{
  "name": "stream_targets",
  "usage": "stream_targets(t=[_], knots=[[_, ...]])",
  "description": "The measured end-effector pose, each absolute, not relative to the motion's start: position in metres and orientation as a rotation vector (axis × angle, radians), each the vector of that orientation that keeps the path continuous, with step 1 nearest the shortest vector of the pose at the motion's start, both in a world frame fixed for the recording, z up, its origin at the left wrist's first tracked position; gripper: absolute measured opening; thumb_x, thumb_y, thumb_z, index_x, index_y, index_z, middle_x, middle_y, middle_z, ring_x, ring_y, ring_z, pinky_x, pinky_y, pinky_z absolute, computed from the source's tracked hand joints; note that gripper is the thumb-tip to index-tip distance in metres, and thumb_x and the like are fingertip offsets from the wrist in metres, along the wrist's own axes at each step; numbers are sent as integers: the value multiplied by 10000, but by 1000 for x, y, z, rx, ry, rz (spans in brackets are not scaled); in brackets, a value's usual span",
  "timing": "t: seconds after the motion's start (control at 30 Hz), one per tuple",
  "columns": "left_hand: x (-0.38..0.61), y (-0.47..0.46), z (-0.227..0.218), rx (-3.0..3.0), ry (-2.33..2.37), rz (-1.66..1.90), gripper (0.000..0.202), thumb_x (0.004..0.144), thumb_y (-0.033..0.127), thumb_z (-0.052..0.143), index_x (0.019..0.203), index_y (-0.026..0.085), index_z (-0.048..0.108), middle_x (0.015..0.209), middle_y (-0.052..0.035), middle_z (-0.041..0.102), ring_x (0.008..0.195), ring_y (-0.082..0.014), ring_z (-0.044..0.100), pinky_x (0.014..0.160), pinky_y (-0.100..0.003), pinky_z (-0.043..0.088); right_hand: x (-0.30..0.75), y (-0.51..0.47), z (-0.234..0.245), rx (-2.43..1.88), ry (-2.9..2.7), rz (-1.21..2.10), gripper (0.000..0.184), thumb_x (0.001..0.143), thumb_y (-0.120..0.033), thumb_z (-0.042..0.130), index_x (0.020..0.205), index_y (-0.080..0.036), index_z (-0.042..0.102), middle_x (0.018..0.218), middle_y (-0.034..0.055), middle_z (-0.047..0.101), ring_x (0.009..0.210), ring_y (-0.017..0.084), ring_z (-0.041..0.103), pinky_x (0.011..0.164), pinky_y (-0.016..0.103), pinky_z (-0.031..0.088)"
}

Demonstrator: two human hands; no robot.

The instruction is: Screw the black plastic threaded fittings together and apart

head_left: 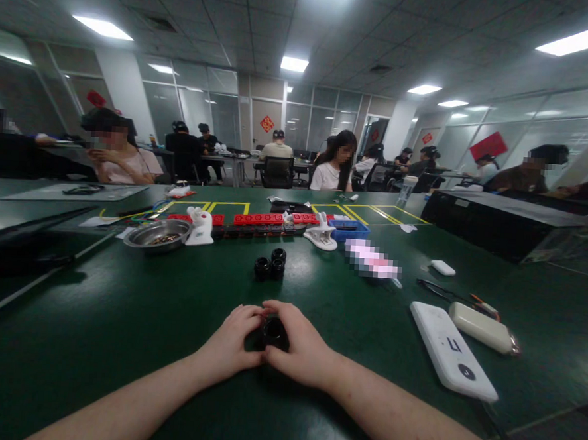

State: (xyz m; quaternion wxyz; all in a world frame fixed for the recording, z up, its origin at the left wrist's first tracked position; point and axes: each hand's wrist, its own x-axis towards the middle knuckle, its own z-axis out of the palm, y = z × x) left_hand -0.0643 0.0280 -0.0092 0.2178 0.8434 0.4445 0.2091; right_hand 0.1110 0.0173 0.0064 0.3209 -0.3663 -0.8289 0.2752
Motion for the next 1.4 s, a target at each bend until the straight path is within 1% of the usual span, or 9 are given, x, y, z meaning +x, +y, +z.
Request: stream_targets(t=[0.17,0.4,0.6,0.73,0.83,0.93,1.07,1.2,1.4], knots=[[-63,27,-6,2339,1224,589,323,652,340,634,945,212,593,1065,-50,517,1005,-237,455,885,-382,388,110,20,4,-1088,-2078,672,565,606,-276,674,1108,-172,434,1031,70,510,955,207,479,836,362,403],[-64,27,-9,2344,1222,591,375,648,318,643,998,207,570,1097,-56,508,1033,-240,441,943,-406,336,110,18,2,-964,-2138,745,584,618,-79,547,1166,-190,381,1090,62,500,1009,186,471,892,346,375],[-65,26,-6,2324,1221,592,333,655,380,635,947,225,596,1063,-51,520,1010,-247,453,907,-412,367,109,19,4,-1084,-2036,689,537,624,-223,653,1108,-185,425,1033,64,508,971,202,489,858,366,401],[-64,26,-6,2325,1215,591,354,661,346,626,987,220,576,1081,-53,518,1026,-249,449,908,-406,369,108,18,6,-1012,-2093,793,461,662,-127,565,1098,-192,430,1031,52,536,966,180,512,862,336,408],[-64,27,-7,2330,1229,577,388,659,315,626,1025,208,558,1103,-56,515,1044,-247,440,937,-414,343,109,16,6,-930,-2137,821,555,640,-74,538,1162,-189,387,1118,66,505,1026,186,485,901,341,386],[-64,27,-7,2336,1239,573,350,646,313,637,973,201,582,1091,-56,516,1036,-247,441,937,-416,342,110,16,5,-967,-2101,752,600,628,-141,611,1178,-184,375,1168,82,462,1079,208,439,929,371,355],[-64,26,-7,2336,1219,590,332,657,353,630,956,215,588,1069,-52,516,1007,-242,454,904,-405,374,109,19,4,-1067,-2055,728,535,611,-234,675,1089,-188,439,1046,62,509,977,203,490,858,368,403],[-64,26,-6,2310,1218,586,340,663,339,620,977,216,578,1081,-55,511,1026,-249,446,915,-416,366,108,19,6,-1009,-2107,795,432,652,-125,590,1057,-193,456,1022,48,534,950,179,512,850,335,414],[-65,27,-9,2312,1230,574,433,670,336,614,1082,233,527,1133,-55,502,1075,-259,424,965,-449,307,110,15,8,-901,-2126,832,537,650,-88,540,1157,-184,392,1122,70,505,1031,188,484,905,344,389]])
